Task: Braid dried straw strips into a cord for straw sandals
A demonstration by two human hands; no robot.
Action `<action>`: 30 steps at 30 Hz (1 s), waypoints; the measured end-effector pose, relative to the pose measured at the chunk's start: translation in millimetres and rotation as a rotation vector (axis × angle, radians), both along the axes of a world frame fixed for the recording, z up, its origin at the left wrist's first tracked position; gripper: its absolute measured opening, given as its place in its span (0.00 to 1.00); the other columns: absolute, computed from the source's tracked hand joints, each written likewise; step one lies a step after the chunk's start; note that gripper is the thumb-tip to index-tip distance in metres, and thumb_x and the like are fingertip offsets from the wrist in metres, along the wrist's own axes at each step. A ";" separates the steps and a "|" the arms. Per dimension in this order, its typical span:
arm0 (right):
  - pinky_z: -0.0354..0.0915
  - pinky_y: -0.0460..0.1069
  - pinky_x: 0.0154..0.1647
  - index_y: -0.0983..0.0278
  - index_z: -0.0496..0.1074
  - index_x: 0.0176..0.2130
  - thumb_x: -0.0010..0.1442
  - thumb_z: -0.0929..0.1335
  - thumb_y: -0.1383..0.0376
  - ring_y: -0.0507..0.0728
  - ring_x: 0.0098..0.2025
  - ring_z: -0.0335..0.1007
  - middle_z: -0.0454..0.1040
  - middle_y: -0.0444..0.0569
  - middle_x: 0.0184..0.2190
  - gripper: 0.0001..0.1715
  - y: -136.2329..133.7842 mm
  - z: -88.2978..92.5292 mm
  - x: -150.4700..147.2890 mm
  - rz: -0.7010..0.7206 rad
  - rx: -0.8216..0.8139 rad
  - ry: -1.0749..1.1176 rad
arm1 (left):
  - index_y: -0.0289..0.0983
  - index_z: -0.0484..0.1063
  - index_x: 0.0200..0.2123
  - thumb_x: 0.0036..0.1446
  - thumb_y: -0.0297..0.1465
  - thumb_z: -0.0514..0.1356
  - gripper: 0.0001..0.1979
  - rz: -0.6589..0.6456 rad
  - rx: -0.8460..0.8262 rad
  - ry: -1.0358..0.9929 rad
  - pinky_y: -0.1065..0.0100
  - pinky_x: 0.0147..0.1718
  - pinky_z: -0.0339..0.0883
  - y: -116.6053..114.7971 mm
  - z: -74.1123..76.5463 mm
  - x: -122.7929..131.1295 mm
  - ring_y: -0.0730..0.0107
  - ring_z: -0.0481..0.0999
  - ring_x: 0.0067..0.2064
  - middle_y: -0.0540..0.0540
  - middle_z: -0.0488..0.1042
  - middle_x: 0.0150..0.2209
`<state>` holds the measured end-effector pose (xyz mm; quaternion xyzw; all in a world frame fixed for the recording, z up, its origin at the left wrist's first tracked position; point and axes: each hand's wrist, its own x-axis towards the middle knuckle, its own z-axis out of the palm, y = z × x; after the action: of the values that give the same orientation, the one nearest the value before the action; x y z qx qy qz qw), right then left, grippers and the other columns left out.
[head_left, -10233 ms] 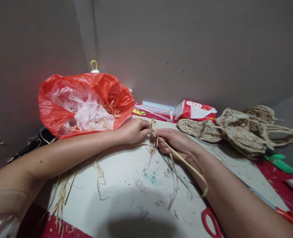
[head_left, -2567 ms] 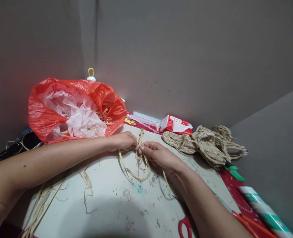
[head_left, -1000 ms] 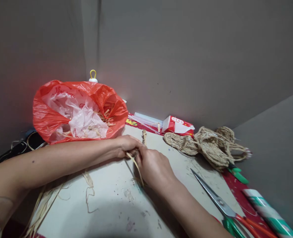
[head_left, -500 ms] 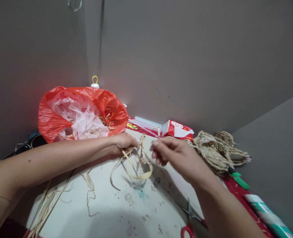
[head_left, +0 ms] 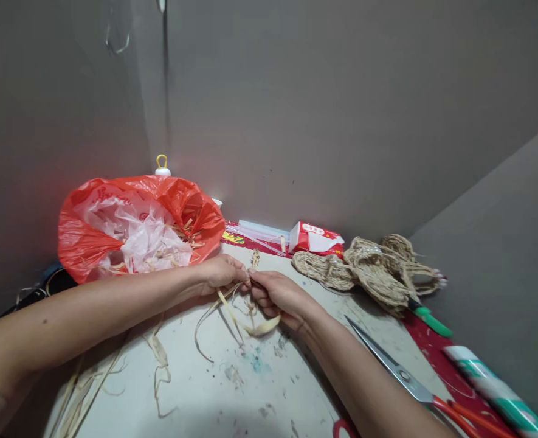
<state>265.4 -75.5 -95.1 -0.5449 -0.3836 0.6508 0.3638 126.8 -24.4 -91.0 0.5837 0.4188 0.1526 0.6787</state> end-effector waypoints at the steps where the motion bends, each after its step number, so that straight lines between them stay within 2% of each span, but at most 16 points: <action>1: 0.36 0.39 0.11 0.67 0.66 0.23 0.60 0.64 0.59 0.43 0.12 0.37 0.52 0.34 0.11 0.18 1.0 -0.3 2.0 0.010 -0.002 0.008 | 0.33 0.67 0.21 0.50 0.27 0.56 0.08 -0.006 -0.002 -0.007 0.76 0.18 0.48 -0.8 0.4 0.0 0.81 0.59 0.18 0.52 0.68 0.19; 4: 0.34 0.40 0.12 0.66 0.62 0.21 0.57 0.65 0.58 0.42 0.12 0.37 0.52 0.34 0.11 0.18 4.1 -2.7 6.8 0.050 -0.010 0.051 | 0.32 0.68 0.21 0.50 0.28 0.57 0.07 -0.010 -0.050 -0.053 0.75 0.17 0.42 -2.2 2.7 -0.6 0.83 0.54 0.16 0.53 0.67 0.18; 7: 0.33 0.41 0.13 0.64 0.58 0.20 0.53 0.67 0.59 0.42 0.13 0.36 0.51 0.33 0.12 0.18 6.1 -5.6 10.0 0.081 -0.009 0.106 | 0.33 0.66 0.23 0.50 0.29 0.59 0.06 -0.038 -0.109 -0.087 0.74 0.16 0.36 -0.8 4.6 -3.1 0.84 0.45 0.15 0.58 0.55 0.13; 9: 0.33 0.41 0.14 0.64 0.58 0.20 0.51 0.68 0.59 0.42 0.13 0.35 0.50 0.32 0.12 0.17 6.4 -7.1 11.8 0.090 -0.002 0.128 | 0.35 0.64 0.22 0.50 0.30 0.59 0.08 -0.083 -0.132 -0.104 0.74 0.16 0.35 1.6 5.1 -5.4 0.84 0.43 0.15 0.60 0.49 0.12; 11: 0.33 0.42 0.14 0.64 0.59 0.20 0.50 0.68 0.59 0.42 0.14 0.35 0.50 0.32 0.12 0.17 6.2 -8.1 13.3 0.095 0.008 0.136 | 0.36 0.60 0.21 0.49 0.31 0.60 0.11 -0.128 -0.117 -0.104 0.74 0.15 0.35 4.1 5.0 -7.4 0.84 0.43 0.15 0.60 0.49 0.13; 14: 0.32 0.42 0.14 0.65 0.60 0.20 0.50 0.68 0.60 0.43 0.13 0.35 0.49 0.32 0.10 0.16 5.5 -9.3 14.4 0.088 0.019 0.127 | 0.36 0.58 0.20 0.47 0.32 0.61 0.14 -0.130 -0.022 -0.055 0.75 0.15 0.36 5.8 4.4 -8.7 0.84 0.45 0.15 0.59 0.51 0.14; 20: 0.33 0.42 0.14 0.64 0.59 0.18 0.50 0.68 0.60 0.43 0.13 0.35 0.47 0.31 0.09 0.17 7.0 -12.8 15.5 0.066 0.048 0.105 | 0.35 0.64 0.23 0.46 0.37 0.61 0.11 -0.134 0.078 0.050 0.75 0.15 0.41 7.2 8.5 -14.3 0.82 0.49 0.16 0.57 0.55 0.15; 25: 0.33 0.42 0.15 0.64 0.59 0.18 0.50 0.67 0.61 0.43 0.13 0.36 0.49 0.32 0.10 0.17 8.9 -14.2 18.7 0.090 0.054 0.092 | 0.34 0.68 0.22 0.48 0.36 0.59 0.10 -0.103 0.304 0.223 0.73 0.16 0.44 11.0 27.0 -38.8 0.80 0.50 0.16 0.57 0.55 0.14; 30: 0.33 0.43 0.15 0.63 0.57 0.17 0.49 0.68 0.60 0.43 0.14 0.36 0.48 0.32 0.11 0.18 8.3 -14.2 20.9 0.119 0.062 0.086 | 0.35 0.68 0.21 0.49 0.30 0.58 0.07 -0.055 0.560 0.522 0.72 0.18 0.46 10.5 65.3 -66.7 0.79 0.54 0.17 0.55 0.58 0.15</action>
<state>286.2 -67.2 -109.3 -0.4811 -0.4193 0.6820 0.3573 60.1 -13.9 -25.7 0.7767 0.5039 0.0893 0.3673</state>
